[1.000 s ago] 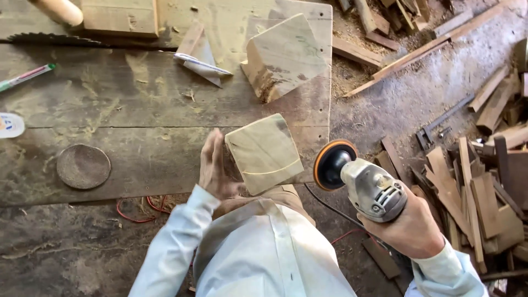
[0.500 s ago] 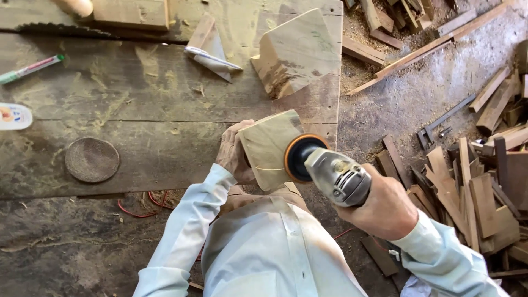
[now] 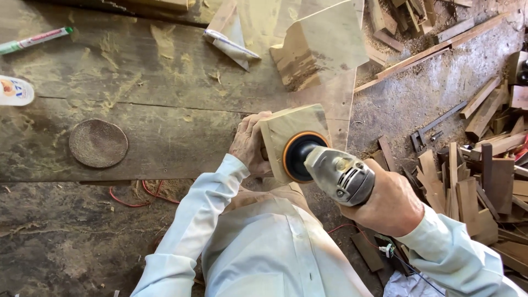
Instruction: Sanding wooden blocks using a handheld angle grinder with a sanding attachment in a workshop.
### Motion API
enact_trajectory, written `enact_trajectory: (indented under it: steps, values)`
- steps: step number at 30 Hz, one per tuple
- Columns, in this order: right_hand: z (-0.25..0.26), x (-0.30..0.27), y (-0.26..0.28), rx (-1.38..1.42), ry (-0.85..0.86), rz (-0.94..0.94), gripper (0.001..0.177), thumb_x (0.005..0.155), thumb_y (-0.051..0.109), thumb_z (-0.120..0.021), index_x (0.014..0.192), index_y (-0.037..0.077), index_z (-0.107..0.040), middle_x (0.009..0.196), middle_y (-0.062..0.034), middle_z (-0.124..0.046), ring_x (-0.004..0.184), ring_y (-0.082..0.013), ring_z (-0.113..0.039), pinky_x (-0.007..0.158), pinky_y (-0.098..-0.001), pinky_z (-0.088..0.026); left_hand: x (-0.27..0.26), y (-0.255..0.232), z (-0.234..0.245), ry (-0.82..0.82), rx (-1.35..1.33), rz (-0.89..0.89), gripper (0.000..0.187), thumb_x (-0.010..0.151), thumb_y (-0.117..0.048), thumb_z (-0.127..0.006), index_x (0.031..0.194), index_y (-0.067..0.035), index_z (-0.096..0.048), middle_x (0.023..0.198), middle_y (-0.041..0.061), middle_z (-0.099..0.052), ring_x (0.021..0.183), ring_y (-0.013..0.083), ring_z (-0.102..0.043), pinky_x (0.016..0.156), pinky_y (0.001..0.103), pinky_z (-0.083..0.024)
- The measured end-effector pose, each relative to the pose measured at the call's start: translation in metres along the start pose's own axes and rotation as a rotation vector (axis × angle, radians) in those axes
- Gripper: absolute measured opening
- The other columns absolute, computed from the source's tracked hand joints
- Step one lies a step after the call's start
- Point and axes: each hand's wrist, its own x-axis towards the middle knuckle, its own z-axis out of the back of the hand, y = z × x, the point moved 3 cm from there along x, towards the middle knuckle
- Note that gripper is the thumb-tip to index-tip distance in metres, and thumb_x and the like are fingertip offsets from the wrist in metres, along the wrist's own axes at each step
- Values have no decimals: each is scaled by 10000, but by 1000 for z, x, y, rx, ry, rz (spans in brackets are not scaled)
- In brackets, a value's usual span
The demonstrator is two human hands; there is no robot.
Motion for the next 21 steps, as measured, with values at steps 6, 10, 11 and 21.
enact_trajectory:
  steps: [6, 10, 11, 21]
  values:
    - [-14, -11, -3, 24, -4, 78, 599, 543, 351, -941, 994, 110, -628, 817, -176, -777, 817, -385, -782, 668, -509, -608, -4, 5, -3, 23, 26, 4, 1164, 391, -382, -886, 1412, -73, -420, 1418, 150, -498, 1288, 407, -502, 985, 482, -452]
    - [1, -9, -1, 40, 0, 49, 554, 587, 250, -939, 1028, 69, -656, 845, -193, -792, 813, -370, -800, 716, -482, -654, -4, 7, -5, 10, 22, 4, 1167, 392, -370, -875, 1427, -79, -422, 1421, 150, -500, 1291, 406, -500, 989, 487, -446]
    - [0, -9, -1, 37, 5, 41, 569, 580, 259, -949, 1028, 70, -654, 849, -191, -792, 815, -369, -801, 715, -485, -653, -6, 9, -6, 11, 23, 11, 1169, 381, -368, -871, 1422, -78, -427, 1418, 148, -501, 1291, 402, -501, 990, 488, -449]
    - [-3, -11, 6, 16, 1, 43, 555, 573, 249, -930, 1031, 65, -676, 844, -194, -791, 826, -377, -799, 732, -485, -648, -4, 2, -2, -10, -9, 21, 1134, 431, -394, -916, 1416, -88, -446, 1410, 145, -512, 1297, 398, -505, 1017, 495, -445]
